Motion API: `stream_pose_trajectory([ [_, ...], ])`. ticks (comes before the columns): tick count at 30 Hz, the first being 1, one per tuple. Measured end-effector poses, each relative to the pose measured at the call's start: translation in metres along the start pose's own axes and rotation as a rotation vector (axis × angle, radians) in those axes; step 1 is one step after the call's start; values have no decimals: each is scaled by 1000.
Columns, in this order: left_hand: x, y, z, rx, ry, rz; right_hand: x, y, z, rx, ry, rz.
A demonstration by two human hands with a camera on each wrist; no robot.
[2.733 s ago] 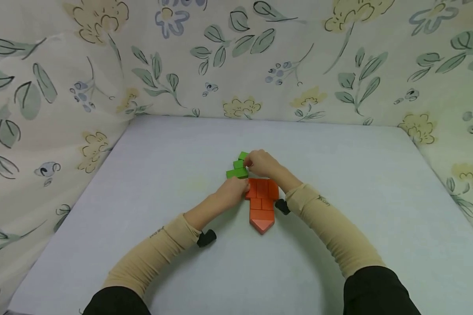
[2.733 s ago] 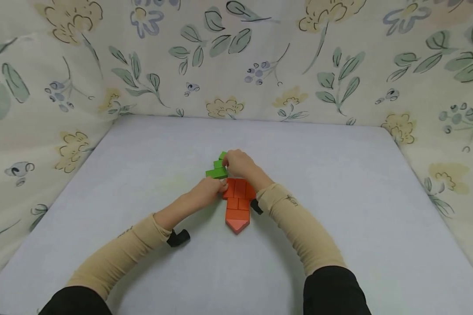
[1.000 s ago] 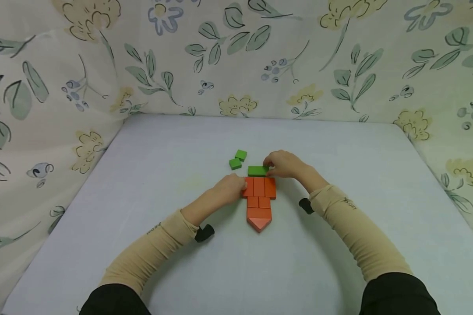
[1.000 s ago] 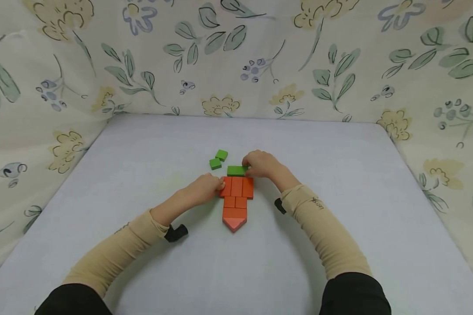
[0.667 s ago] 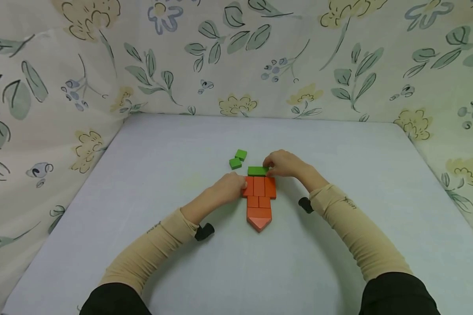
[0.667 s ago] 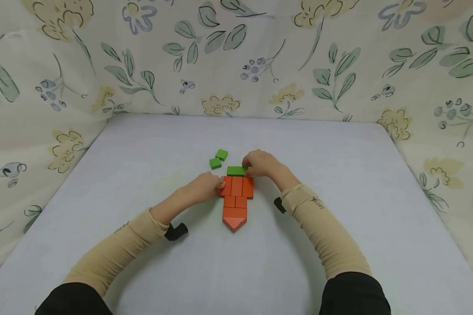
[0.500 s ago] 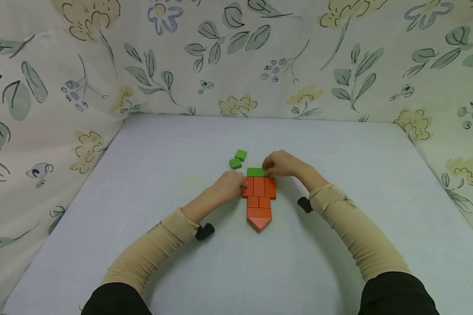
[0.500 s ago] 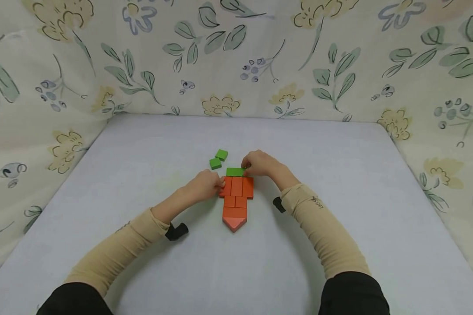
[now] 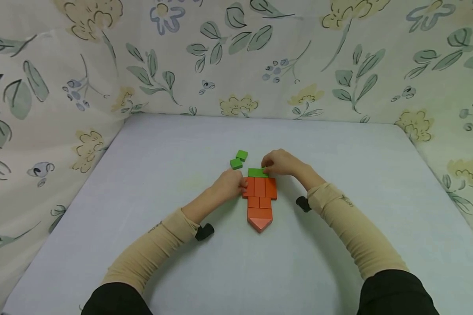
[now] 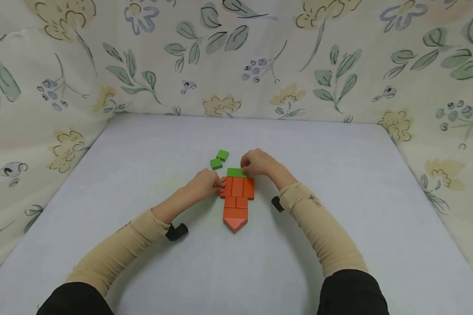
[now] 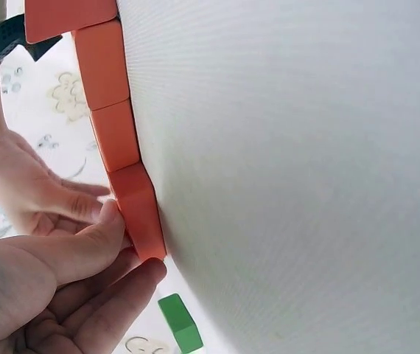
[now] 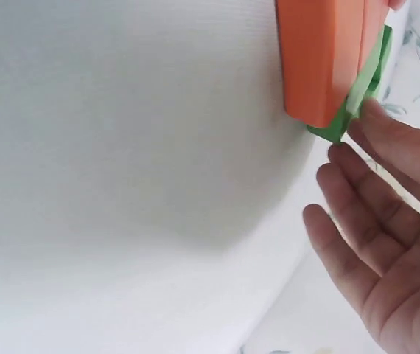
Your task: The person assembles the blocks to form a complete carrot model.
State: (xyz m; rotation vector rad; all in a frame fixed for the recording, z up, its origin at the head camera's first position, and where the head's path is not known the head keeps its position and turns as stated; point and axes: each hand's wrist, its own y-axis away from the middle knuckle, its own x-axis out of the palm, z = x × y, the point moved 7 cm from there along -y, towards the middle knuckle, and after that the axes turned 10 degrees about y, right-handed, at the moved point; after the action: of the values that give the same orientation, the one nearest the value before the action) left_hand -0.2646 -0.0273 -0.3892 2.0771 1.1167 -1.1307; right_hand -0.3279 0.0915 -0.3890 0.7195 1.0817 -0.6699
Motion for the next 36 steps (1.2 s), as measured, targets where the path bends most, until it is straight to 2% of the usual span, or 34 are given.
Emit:
stream_pose_trajectory([
  [3,1,-1,0,10,-14,1,-4,-8,7,-12,-12,-44],
  [7,2,-2,-2,48,-46,15,-3,-24,25,-72,-24,-78],
  [10,3,-1,-2,71,-58,24,2,-35,39,-102,-19,-56],
  [16,1,1,-4,79,-41,-5,4,-48,53,-88,20,-15],
  [24,0,1,-3,44,-24,-1,5,-55,58,-91,113,15],
  [30,-1,2,-5,69,-31,-5,5,-53,58,-109,141,-4],
  [36,-1,2,-6,64,-15,5,7,-53,55,-103,142,11],
])
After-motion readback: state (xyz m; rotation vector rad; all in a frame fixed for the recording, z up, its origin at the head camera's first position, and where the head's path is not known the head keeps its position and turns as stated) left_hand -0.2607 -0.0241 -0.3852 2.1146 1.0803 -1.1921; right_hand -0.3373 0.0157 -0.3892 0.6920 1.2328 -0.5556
